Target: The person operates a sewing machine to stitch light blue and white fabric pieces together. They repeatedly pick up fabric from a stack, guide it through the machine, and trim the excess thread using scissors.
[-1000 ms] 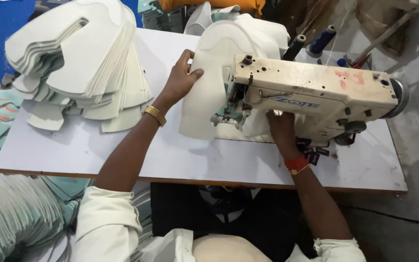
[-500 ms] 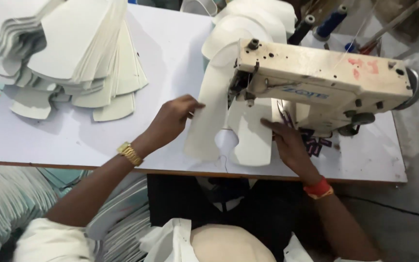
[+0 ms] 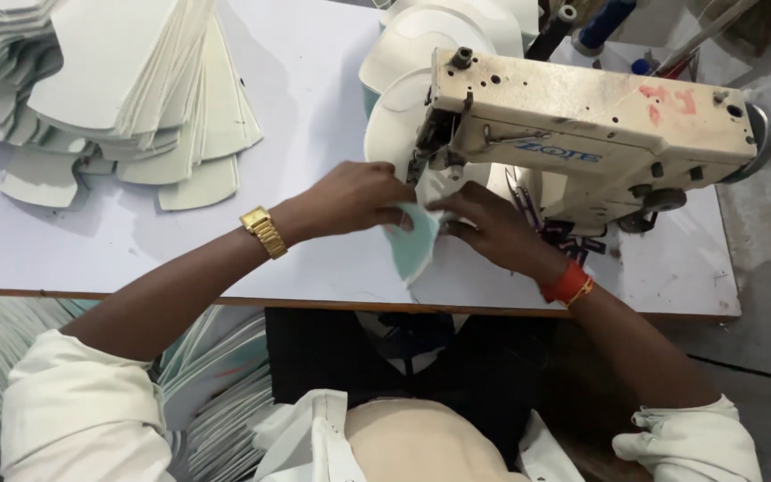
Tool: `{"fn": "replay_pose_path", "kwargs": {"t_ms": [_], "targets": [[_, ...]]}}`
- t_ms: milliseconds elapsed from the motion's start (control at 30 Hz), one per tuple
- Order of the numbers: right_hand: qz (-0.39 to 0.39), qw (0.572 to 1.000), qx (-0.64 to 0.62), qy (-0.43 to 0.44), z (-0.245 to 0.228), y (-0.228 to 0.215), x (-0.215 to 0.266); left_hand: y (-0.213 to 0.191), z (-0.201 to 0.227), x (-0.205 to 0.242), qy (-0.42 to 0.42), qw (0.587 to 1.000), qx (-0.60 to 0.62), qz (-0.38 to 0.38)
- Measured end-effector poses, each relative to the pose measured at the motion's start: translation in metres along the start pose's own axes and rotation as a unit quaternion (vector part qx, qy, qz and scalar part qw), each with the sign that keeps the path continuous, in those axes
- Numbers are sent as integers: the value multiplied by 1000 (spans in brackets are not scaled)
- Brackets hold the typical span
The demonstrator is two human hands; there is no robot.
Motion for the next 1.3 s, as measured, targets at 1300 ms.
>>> {"fn": "replay_pose_path", "kwargs": {"t_ms": [1300], "targets": [[32,963,242,-114,24,8,-41,43,-68,-24,-62,987,-130,66]]}}
Point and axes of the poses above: each hand's wrist, its own x-axis away from the middle knuckle, its own y-axis out of the palm, z = x × y, the point moved 1 cm from there along -x, towards the middle knuckle, and after that the axes turned 13 degrees about z, right-handed, at the moved point
